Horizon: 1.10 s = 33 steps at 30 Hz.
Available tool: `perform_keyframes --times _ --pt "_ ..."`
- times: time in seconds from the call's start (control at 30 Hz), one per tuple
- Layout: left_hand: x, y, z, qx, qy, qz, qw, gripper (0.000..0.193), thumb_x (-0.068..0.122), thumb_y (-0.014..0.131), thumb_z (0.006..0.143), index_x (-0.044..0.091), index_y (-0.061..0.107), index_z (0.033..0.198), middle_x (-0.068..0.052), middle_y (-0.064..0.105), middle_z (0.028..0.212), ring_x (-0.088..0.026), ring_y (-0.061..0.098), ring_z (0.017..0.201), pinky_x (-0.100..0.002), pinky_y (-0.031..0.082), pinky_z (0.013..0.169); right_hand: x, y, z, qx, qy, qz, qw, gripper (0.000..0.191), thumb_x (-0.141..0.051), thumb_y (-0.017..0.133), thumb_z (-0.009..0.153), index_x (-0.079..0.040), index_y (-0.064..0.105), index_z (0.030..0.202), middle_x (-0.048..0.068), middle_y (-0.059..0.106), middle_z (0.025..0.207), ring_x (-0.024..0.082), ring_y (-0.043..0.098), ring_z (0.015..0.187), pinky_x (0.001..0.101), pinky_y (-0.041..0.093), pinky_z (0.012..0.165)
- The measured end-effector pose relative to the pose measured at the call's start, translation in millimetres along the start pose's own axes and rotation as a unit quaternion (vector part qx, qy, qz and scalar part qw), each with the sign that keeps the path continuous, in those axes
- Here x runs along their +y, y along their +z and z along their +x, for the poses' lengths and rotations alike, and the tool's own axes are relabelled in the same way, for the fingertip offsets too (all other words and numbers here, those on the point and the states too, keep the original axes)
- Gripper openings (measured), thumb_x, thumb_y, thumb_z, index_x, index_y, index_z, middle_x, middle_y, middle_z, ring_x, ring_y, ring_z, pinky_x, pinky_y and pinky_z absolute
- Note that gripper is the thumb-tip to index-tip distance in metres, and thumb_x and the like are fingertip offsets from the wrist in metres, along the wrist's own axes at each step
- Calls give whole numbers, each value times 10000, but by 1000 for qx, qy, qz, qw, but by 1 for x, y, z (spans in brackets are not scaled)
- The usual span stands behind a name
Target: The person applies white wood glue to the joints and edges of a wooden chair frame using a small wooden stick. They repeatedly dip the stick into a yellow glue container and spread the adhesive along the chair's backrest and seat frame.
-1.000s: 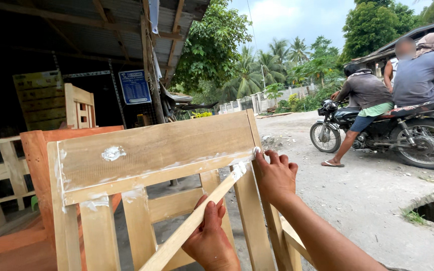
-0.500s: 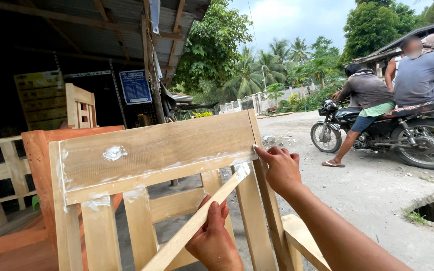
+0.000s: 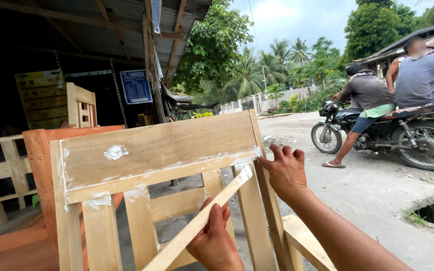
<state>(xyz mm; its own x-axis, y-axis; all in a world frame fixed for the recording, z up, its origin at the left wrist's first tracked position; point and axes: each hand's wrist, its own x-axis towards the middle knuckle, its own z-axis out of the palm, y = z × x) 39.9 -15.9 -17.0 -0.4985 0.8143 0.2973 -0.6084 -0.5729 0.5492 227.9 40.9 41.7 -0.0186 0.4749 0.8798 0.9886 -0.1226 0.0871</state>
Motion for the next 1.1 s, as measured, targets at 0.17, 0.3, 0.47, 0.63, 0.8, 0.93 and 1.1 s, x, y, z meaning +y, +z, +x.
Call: perform_keyframes --times 0.17,0.3,0.47,0.63,0.8,0.93,1.1 --pt "0 -1 1 10 1 -3 1000 265 -43 670 878 -144 702 1120 -242 772 1015 -283 784 856 -344 650 737 5 13 5 11 27 32 999 447 -57 623 779 -364 794 1056 46 561 1386 274 488 1262 471 298 1058" --pt "2 -2 2 8 -6 -13 1000 265 -41 663 882 -142 696 1124 -238 770 1019 -281 789 865 -336 655 753 8 37 20 -6 177 203 963 577 31 615 755 -390 796 1106 -31 542 1429 248 470 1340 465 319 1112" --pt "2 -3 2 5 -6 3 1000 263 -39 664 882 -144 700 1122 -244 773 1015 -279 791 860 -337 654 746 11 51 30 -91 263 333 901 726 19 641 790 -494 665 1303 -97 380 1572 338 304 1439 582 274 1152" --pt "-2 -2 2 17 -7 8 1000 264 -43 682 874 -140 711 1117 -255 776 980 -284 785 845 -341 645 738 2 36 28 -125 243 271 923 722 -58 666 823 -528 582 1365 -63 296 1620 348 233 1474 573 224 1159" --pt "-3 -5 2 16 -16 14 1000 260 -32 686 875 -130 713 1115 -247 778 977 -271 785 843 -333 648 741 -6 15 15 -91 109 77 987 811 -6 551 819 -445 467 1496 51 312 1626 317 334 1422 526 263 1078" --pt "-3 -4 2 15 -5 19 1000 258 -38 685 872 -133 717 1111 -250 780 971 -273 790 835 -332 648 737 -7 6 19 -74 74 -7 995 675 -66 552 854 -397 501 1440 89 319 1595 323 332 1402 569 252 1064" --pt "-2 -4 1 16 -11 18 1000 256 -37 680 879 -132 717 1114 -244 779 981 -270 787 839 -327 648 737 -4 3 28 -72 75 -38 994 510 -116 572 869 -361 620 1314 86 324 1620 313 324 1445 540 245 1118"
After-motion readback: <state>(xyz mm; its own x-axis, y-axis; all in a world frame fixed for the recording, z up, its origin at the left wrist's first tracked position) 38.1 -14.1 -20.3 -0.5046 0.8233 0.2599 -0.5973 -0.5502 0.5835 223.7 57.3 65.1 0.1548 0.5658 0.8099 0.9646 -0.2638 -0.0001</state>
